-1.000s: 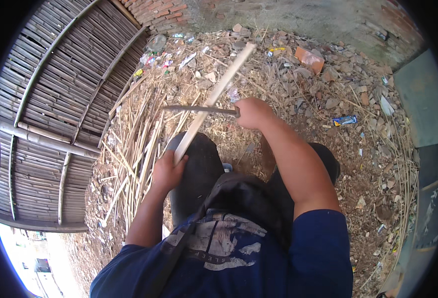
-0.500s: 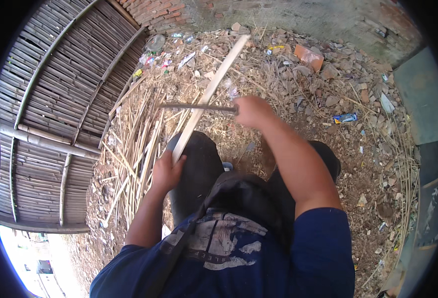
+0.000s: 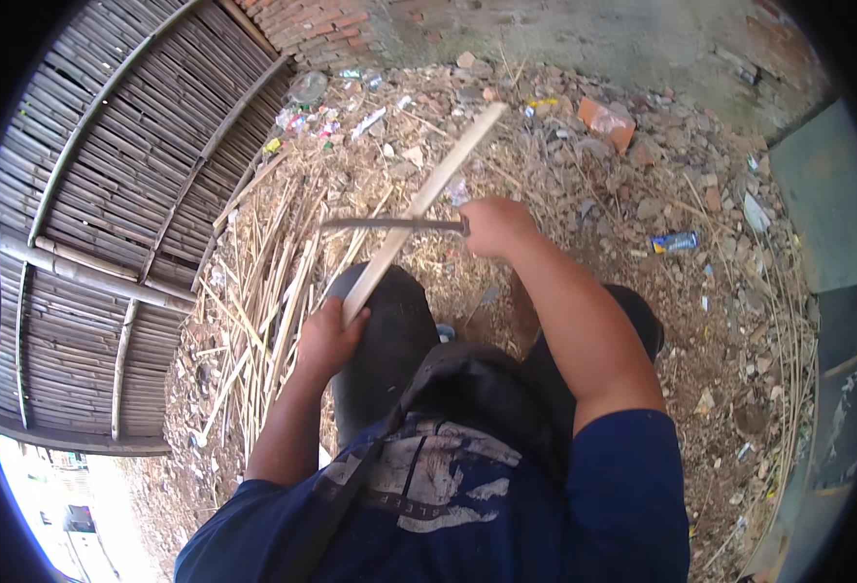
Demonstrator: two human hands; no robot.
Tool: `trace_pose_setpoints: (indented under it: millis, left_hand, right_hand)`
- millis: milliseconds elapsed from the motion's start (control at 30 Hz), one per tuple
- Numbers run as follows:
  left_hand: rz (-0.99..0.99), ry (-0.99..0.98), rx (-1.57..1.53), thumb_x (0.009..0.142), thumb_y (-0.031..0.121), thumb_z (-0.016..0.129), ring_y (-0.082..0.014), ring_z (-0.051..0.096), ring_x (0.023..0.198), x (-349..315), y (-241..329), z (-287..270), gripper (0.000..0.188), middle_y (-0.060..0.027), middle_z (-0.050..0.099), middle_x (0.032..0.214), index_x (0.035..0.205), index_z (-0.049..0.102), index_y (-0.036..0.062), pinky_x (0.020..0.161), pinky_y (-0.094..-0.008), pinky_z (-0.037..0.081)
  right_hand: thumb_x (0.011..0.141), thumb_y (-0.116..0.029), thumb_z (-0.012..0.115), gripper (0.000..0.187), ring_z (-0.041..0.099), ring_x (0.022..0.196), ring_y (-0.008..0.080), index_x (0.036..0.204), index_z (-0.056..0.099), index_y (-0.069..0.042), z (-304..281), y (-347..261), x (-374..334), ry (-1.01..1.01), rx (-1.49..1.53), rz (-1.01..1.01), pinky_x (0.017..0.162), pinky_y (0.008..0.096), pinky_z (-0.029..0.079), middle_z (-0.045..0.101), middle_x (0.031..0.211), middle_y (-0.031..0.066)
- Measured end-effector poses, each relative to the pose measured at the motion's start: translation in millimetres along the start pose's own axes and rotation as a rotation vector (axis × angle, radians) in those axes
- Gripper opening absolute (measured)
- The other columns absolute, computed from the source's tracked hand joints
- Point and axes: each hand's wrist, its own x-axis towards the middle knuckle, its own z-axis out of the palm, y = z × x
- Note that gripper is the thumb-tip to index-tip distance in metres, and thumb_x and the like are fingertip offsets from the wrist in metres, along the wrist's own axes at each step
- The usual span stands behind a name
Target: The person scrapes bamboo strips using a knife. The person picks up strips from a pile on the ground and scrapes them by hand to smooth the surface.
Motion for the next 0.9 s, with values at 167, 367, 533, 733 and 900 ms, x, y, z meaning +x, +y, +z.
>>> trace_pose_setpoints:
  millis: [167, 367, 533, 733, 900]
  left_hand:
    - [0.014, 0.005, -0.012, 0.093, 0.047, 0.064, -0.0465, 0.067, 0.083, -1, -9, 3, 0.047, -0.027, 0.068, 0.084, 0.092, 0.056, 0.0006, 0.075, -0.0553, 0.052]
    - [0.147, 0.229, -0.036, 0.092, 0.047, 0.064, -0.0466, 0.067, 0.082, -2, -23, 18, 0.047, -0.0271, 0.068, 0.084, 0.094, 0.057, 0.0005, 0.074, -0.0551, 0.052]
    - [0.034, 0.03, -0.002, 0.092, 0.048, 0.064, -0.0461, 0.067, 0.079, 6, -4, 7, 0.046, -0.0262, 0.068, 0.082, 0.094, 0.056, 0.0025, 0.072, -0.0559, 0.051]
    - [0.042, 0.076, -0.031, 0.092, 0.046, 0.065, -0.0463, 0.067, 0.079, 1, -12, 12, 0.045, -0.0271, 0.067, 0.081, 0.092, 0.056, 0.0017, 0.072, -0.0564, 0.051]
    - [0.057, 0.083, -0.022, 0.092, 0.045, 0.065, -0.0471, 0.066, 0.077, 0, -16, 12, 0.045, -0.0278, 0.067, 0.079, 0.091, 0.055, 0.0011, 0.071, -0.0566, 0.051]
  right_hand:
    - [0.077, -0.021, 0.068, 0.02, 0.07, 0.089, 0.0333, 0.096, 0.068, -0.014, -1, -11, -11, -0.001, -0.027, -0.112, 0.078, 0.0476, 0.055, 0.069, 0.089, 0.0118]
    - [0.077, -0.017, 0.066, 0.02, 0.07, 0.088, 0.0337, 0.097, 0.068, -0.015, 1, -47, -20, -0.085, -0.22, -0.278, 0.075, 0.0466, 0.056, 0.07, 0.087, 0.011]
    - [0.076, -0.019, 0.068, 0.017, 0.07, 0.085, 0.0334, 0.092, 0.068, -0.012, 3, 27, 2, 0.018, 0.057, -0.033, 0.075, 0.0467, 0.054, 0.069, 0.084, 0.0128]
    - [0.075, -0.024, 0.071, 0.021, 0.069, 0.081, 0.0345, 0.091, 0.067, -0.012, 8, -7, -12, 0.043, -0.029, -0.225, 0.073, 0.048, 0.054, 0.069, 0.08, 0.0126]
    - [0.075, -0.023, 0.071, 0.018, 0.07, 0.079, 0.0335, 0.091, 0.068, -0.014, 6, -18, -12, 0.051, -0.092, -0.242, 0.073, 0.0482, 0.055, 0.07, 0.082, 0.0114]
